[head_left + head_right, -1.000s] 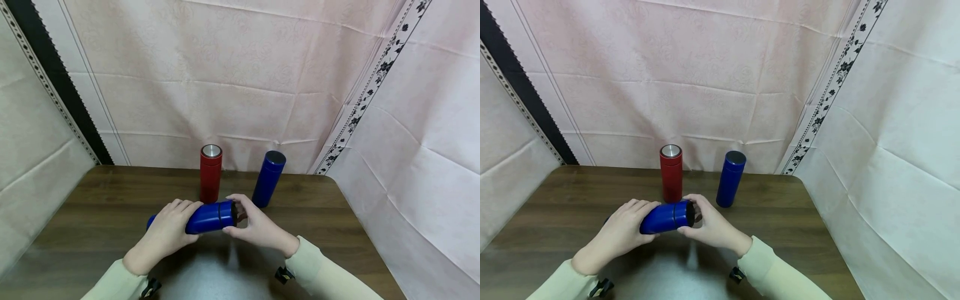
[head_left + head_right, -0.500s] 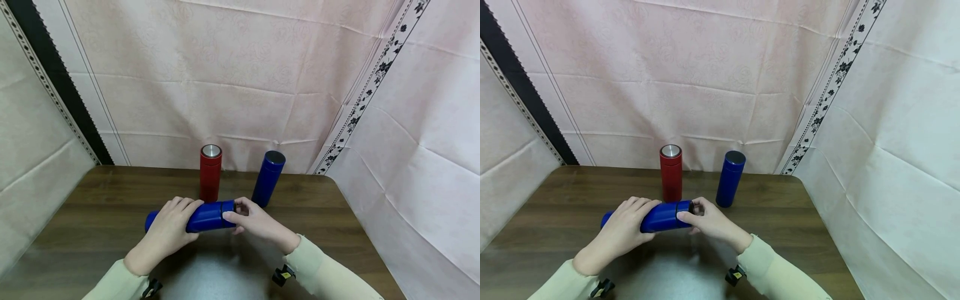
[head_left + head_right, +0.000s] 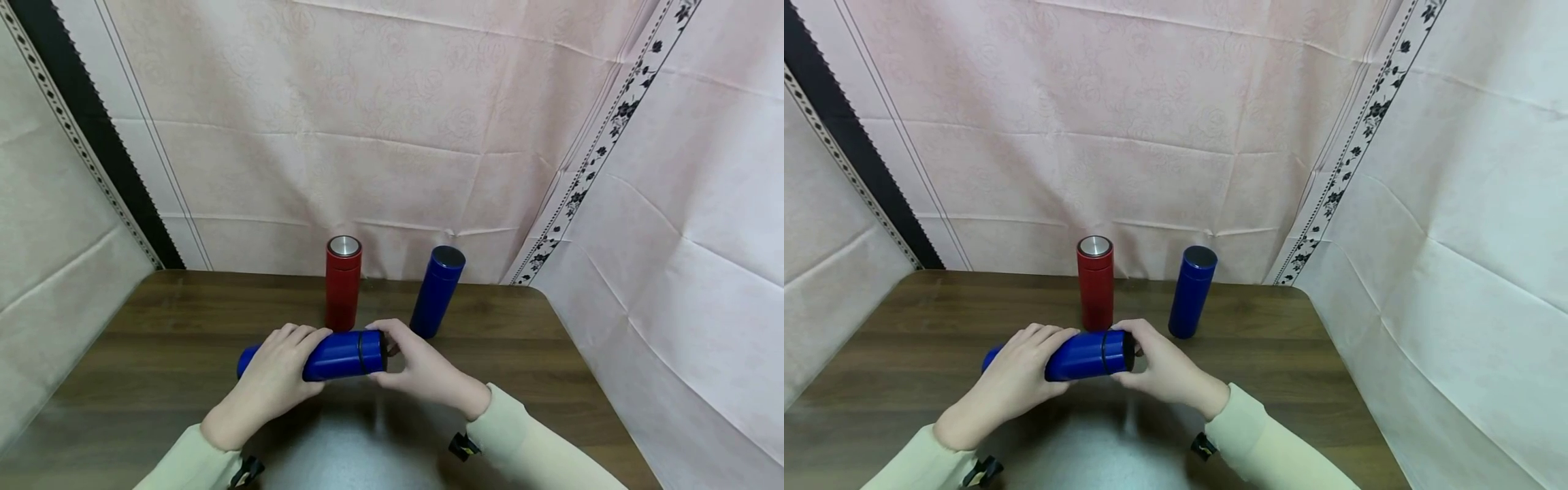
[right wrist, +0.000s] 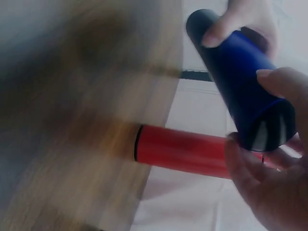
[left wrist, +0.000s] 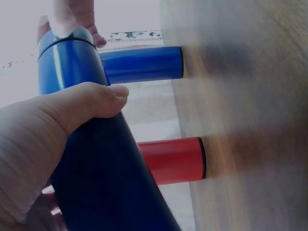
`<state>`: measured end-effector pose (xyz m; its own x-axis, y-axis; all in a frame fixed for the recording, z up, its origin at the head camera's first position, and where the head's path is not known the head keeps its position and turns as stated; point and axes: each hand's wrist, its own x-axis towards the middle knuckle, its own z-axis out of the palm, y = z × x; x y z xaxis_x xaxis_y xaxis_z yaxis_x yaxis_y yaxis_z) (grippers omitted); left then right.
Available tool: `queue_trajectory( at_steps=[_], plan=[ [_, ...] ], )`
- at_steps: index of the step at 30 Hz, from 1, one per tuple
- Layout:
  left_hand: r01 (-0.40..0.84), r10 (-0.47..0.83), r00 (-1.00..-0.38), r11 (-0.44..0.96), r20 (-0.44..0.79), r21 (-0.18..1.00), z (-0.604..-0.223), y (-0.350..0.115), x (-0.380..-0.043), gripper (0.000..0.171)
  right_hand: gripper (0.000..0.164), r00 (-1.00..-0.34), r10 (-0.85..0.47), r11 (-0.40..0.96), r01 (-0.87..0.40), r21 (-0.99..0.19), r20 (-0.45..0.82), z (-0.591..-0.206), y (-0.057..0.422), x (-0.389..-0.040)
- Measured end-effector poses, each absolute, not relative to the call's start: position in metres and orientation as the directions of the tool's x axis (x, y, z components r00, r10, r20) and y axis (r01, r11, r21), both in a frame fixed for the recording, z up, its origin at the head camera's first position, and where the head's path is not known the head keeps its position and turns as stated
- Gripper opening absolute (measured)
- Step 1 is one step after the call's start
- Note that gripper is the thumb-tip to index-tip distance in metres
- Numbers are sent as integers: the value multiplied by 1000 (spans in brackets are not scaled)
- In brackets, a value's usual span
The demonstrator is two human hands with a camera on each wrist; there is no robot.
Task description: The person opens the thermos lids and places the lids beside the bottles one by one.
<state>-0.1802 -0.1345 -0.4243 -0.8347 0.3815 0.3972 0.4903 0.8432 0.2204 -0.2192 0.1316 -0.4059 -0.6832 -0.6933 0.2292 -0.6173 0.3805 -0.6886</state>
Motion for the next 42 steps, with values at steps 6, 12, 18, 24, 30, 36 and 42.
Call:
queue_trajectory(
  at_steps=[6, 12, 18, 24, 30, 36, 42],
  plan=[
    [478, 370, -846, 845, 384, 240, -425, -134, -180, 77, 75, -644, -701, 388, -705, -593, 306, -409, 131, -217],
    [478, 366, -846, 843, 388, 247, -424, -134, -180, 79, 87, -795, -596, 456, -455, -765, 118, -409, 129, -215],
    [485, 373, -831, 849, 413, 210, -423, -135, -179, 79, 57, -842, -534, 334, -126, -934, -78, -409, 124, -216],
    [491, 383, -829, 847, 406, 204, -425, -136, -178, 79, 51, -845, -532, 324, -139, -936, -59, -411, 123, -215],
    [480, 383, -842, 853, 380, 205, -424, -137, -177, 80, 57, -800, -589, 433, -432, -791, 114, -411, 125, -213],
    [470, 377, -852, 856, 364, 215, -424, -142, -177, 80, 68, -654, -694, 421, -708, -568, 301, -414, 125, -214],
    [469, 370, -850, 856, 374, 217, -424, -144, -177, 82, 75, -742, -624, 433, -589, -682, 245, -413, 122, -212]
  ],
)
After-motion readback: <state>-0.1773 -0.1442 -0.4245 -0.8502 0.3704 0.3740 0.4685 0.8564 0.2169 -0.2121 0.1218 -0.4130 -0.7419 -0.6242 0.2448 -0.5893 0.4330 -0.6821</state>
